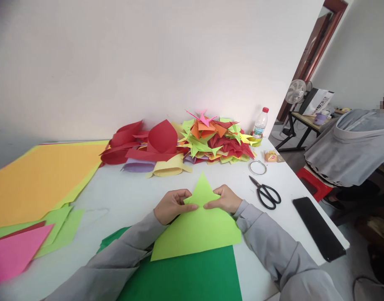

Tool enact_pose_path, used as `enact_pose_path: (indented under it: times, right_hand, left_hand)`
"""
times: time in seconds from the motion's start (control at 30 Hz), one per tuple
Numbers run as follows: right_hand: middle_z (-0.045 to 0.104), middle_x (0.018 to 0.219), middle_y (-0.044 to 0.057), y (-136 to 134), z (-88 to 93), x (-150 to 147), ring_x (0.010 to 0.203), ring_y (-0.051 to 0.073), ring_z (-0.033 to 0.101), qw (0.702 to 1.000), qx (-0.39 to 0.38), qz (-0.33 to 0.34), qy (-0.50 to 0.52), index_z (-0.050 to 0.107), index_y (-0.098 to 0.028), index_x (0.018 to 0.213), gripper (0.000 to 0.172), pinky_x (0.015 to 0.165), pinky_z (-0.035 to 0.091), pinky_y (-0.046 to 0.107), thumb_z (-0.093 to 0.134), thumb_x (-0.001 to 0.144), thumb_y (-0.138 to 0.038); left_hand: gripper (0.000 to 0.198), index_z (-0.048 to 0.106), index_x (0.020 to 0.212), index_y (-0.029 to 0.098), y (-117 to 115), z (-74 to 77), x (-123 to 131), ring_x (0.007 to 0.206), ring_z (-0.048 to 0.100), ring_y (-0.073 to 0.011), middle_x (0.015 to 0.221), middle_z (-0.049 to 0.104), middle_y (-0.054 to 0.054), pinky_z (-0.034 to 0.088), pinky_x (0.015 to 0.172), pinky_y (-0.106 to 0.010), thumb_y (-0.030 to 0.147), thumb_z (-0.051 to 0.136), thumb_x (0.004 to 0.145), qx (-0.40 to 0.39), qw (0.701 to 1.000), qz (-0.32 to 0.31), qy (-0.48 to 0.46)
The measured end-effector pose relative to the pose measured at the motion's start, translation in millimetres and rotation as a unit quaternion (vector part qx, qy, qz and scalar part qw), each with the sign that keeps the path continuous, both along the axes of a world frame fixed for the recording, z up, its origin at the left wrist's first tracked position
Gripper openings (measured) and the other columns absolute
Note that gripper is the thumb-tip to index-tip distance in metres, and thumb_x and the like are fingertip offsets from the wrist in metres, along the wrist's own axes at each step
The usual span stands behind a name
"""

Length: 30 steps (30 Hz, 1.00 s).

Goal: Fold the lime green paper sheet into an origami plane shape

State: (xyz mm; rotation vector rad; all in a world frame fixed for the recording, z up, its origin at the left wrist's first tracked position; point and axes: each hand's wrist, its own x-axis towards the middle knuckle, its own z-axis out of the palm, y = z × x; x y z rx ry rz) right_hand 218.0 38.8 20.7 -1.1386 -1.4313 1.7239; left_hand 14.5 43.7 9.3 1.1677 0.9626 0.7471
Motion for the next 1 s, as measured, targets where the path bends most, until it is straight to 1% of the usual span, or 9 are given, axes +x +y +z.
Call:
enact_pose_path:
  times: [0.2, 0.3, 0.4, 0.47, 0.63, 0.8, 0.9, 1.0]
  right_hand:
    - [0.071, 0.068, 0.005, 1, 0.9, 0, 0.06, 0.017, 0.063, 1.0, -0.009, 0.012, -0.011, 0.073, -0.009, 0.076, 0.043, 0.063, 0.05, 0.031, 0.086, 0.045, -0.037]
    - [0.071, 0.072, 0.004, 0, 0.2, -3, 0.061, 0.016, 0.063, 0.999, 0.007, 0.013, -0.029, 0.073, -0.01, 0.08, 0.043, 0.063, 0.05, 0.03, 0.085, 0.049, -0.038]
    - [0.071, 0.072, 0.003, -1, -1.6, -7, 0.062, 0.016, 0.063, 0.998, 0.03, 0.011, -0.046, 0.073, -0.011, 0.08, 0.039, 0.063, 0.05, 0.029, 0.082, 0.054, -0.04]
    - [0.071, 0.072, 0.003, -2, -2.7, -9, 0.062, 0.016, 0.063, 0.998, 0.039, 0.012, -0.05, 0.073, -0.011, 0.08, 0.039, 0.062, 0.05, 0.029, 0.081, 0.055, -0.04]
    - [0.072, 0.075, 0.003, -3, -2.9, -9, 0.064, 0.017, 0.064, 0.998, 0.044, 0.014, -0.046, 0.074, -0.012, 0.082, 0.041, 0.061, 0.05, 0.029, 0.082, 0.055, -0.042]
    - [0.072, 0.073, 0.004, -2, 0.0, -7, 0.06, 0.017, 0.064, 0.999, 0.003, 0.019, -0.033, 0.073, -0.011, 0.078, 0.046, 0.06, 0.05, 0.029, 0.084, 0.052, -0.047]
    - [0.072, 0.071, 0.005, -1, 0.7, -6, 0.058, 0.016, 0.063, 1.0, -0.005, 0.013, -0.025, 0.073, -0.01, 0.076, 0.047, 0.059, 0.05, 0.028, 0.085, 0.05, -0.047]
    - [0.071, 0.068, 0.005, -1, -0.5, -4, 0.055, 0.015, 0.061, 1.0, -0.008, 0.005, -0.029, 0.072, -0.01, 0.074, 0.05, 0.054, 0.049, 0.027, 0.082, 0.052, -0.053]
  left_hand:
    - [0.051, 0.055, 0.066, 0.019, -1, 2.4, 0, 0.049, 0.062, -0.0178, 0.057, 0.067, 0.001, 0.05, 0.047, -0.029, 0.049, 0.086, 0.04, 0.011, 1.0, -0.004, 0.009]
    - [0.048, 0.058, 0.071, 0.018, -2, 3.7, 1, 0.06, 0.066, -0.0189, 0.069, 0.071, 0.0, 0.053, 0.055, -0.03, 0.045, 0.085, 0.043, 0.034, 0.999, 0.006, 0.012]
    - [0.043, 0.063, 0.078, 0.016, -3, 3.2, 3, 0.074, 0.068, -0.023, 0.082, 0.073, -0.004, 0.055, 0.065, -0.033, 0.038, 0.083, 0.047, 0.066, 0.997, 0.009, 0.025]
    - [0.041, 0.065, 0.081, 0.014, -3, 2.0, 3, 0.078, 0.068, -0.0249, 0.085, 0.073, -0.006, 0.055, 0.068, -0.034, 0.034, 0.082, 0.049, 0.082, 0.996, 0.011, 0.034]
    - [0.04, 0.066, 0.08, 0.014, -3, 0.2, 0, 0.078, 0.068, -0.0265, 0.083, 0.074, -0.007, 0.055, 0.068, -0.035, 0.031, 0.082, 0.048, 0.077, 0.996, 0.023, 0.034]
    - [0.045, 0.066, 0.08, 0.013, -3, 1.3, -3, 0.075, 0.069, -0.0272, 0.08, 0.074, -0.006, 0.056, 0.067, -0.037, 0.032, 0.085, 0.044, 0.042, 0.999, 0.029, 0.006]
    - [0.044, 0.066, 0.077, 0.013, -3, 2.9, -3, 0.072, 0.069, -0.0269, 0.077, 0.074, -0.006, 0.056, 0.065, -0.037, 0.031, 0.086, 0.043, 0.029, 0.999, 0.034, -0.003]
    - [0.045, 0.067, 0.076, 0.013, -3, 4.6, -3, 0.072, 0.069, -0.0266, 0.078, 0.074, -0.006, 0.056, 0.065, -0.037, 0.031, 0.087, 0.041, 0.025, 0.998, 0.054, -0.013]
